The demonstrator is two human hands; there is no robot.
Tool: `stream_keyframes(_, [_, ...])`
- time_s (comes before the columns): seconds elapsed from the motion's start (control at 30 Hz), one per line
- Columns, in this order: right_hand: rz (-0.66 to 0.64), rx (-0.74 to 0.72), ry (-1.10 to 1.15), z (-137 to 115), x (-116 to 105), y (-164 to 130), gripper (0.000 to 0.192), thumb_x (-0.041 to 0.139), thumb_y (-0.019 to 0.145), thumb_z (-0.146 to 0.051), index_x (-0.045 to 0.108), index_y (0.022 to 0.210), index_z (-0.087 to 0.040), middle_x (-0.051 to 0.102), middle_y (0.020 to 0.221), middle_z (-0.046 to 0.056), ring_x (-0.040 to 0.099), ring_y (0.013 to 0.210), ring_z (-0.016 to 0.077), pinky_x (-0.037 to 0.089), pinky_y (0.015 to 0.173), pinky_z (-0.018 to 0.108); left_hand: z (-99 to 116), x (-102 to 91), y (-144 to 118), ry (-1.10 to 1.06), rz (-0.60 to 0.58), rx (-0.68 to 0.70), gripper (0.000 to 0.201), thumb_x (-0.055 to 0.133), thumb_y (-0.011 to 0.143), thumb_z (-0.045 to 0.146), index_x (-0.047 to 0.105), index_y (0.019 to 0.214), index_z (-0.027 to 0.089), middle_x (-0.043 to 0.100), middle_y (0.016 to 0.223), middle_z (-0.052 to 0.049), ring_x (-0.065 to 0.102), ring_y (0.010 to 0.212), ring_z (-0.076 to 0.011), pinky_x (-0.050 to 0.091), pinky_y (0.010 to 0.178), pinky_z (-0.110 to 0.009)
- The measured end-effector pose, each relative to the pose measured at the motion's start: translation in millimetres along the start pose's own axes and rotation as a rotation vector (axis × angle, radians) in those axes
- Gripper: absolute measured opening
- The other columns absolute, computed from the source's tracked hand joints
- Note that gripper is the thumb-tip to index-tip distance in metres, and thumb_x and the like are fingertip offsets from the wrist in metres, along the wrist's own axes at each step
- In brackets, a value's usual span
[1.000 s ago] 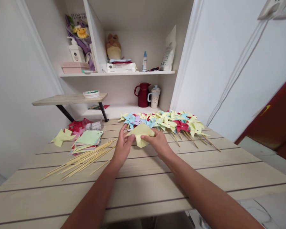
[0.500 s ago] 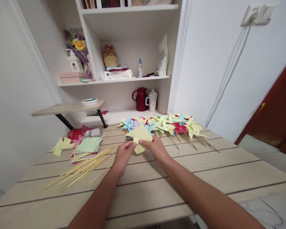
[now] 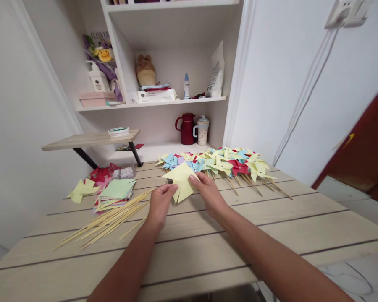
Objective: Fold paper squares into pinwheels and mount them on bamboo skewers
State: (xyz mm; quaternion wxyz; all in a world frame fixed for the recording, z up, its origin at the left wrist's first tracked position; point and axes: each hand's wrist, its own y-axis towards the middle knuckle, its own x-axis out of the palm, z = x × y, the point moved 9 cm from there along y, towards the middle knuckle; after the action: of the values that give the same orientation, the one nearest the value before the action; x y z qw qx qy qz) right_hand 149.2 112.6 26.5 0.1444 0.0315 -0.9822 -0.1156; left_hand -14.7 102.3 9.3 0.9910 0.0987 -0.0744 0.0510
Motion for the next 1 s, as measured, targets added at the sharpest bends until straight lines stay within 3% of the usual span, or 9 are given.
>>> stream_keyframes(0.17, [-0.047,0.030,-0.041,1.0,3.9,-1.0,0.037,0.076,0.069,-0.047,0.073,0.089,-0.016,0.074,0.083,0.005,0.063,0.072,0.0198,0.047,0.066,0.030,1.7,3.4,-1.5,0.051,-0.021,-0.003,0.028,0.080,0.066,0.042,0.077,0.077,0.016,0.073,0.075,-0.004,0.061,0.068,-0.0179,0.044,0.067,-0.027])
stream_keyframes(0.37, [0.007,0.050,-0.104,4.4,-2.7,-0.8,0.030,0.080,0.063,-0.037,0.074,0.084,-0.016,0.076,0.083,0.006,0.066,0.070,0.0221,0.050,0.067,0.034,3.8,3.8,-1.8,0.132,-0.010,0.025,0.024,0.079,0.067,0.041,0.077,0.073,0.017,0.072,0.071,-0.002,0.061,0.067,-0.0177,0.044,0.066,-0.026])
stream_keyframes(0.6, [0.004,0.151,0.047,17.5,5.2,-4.9,0.035,0.081,0.060,-0.035,0.075,0.088,-0.015,0.077,0.083,0.008,0.068,0.070,0.0223,0.051,0.069,0.034,-4.9,4.5,-0.2,0.008,0.010,-0.043,0.035,0.082,0.065,0.037,0.077,0.093,0.017,0.076,0.093,-0.008,0.066,0.083,-0.0200,0.048,0.079,-0.030])
stream_keyframes(0.8, [0.012,0.170,0.125,25.8,7.4,-7.0,0.040,0.083,0.058,-0.034,0.075,0.093,-0.016,0.076,0.081,0.007,0.068,0.074,0.0227,0.051,0.070,0.034,-10.1,3.5,-0.6,-0.031,-0.005,-0.064,0.031,0.084,0.062,0.039,0.077,0.080,0.015,0.074,0.077,-0.005,0.064,0.069,-0.0170,0.048,0.069,-0.028])
stream_keyframes(1.0, [0.032,0.168,0.048,26.5,6.6,-7.7,0.039,0.083,0.059,-0.038,0.072,0.088,-0.015,0.075,0.081,0.008,0.065,0.070,0.0219,0.050,0.067,0.034,-14.7,3.6,-2.3,-0.068,0.000,-0.095,0.032,0.083,0.063,0.041,0.075,0.079,0.014,0.073,0.073,-0.004,0.063,0.065,-0.0161,0.047,0.065,-0.027])
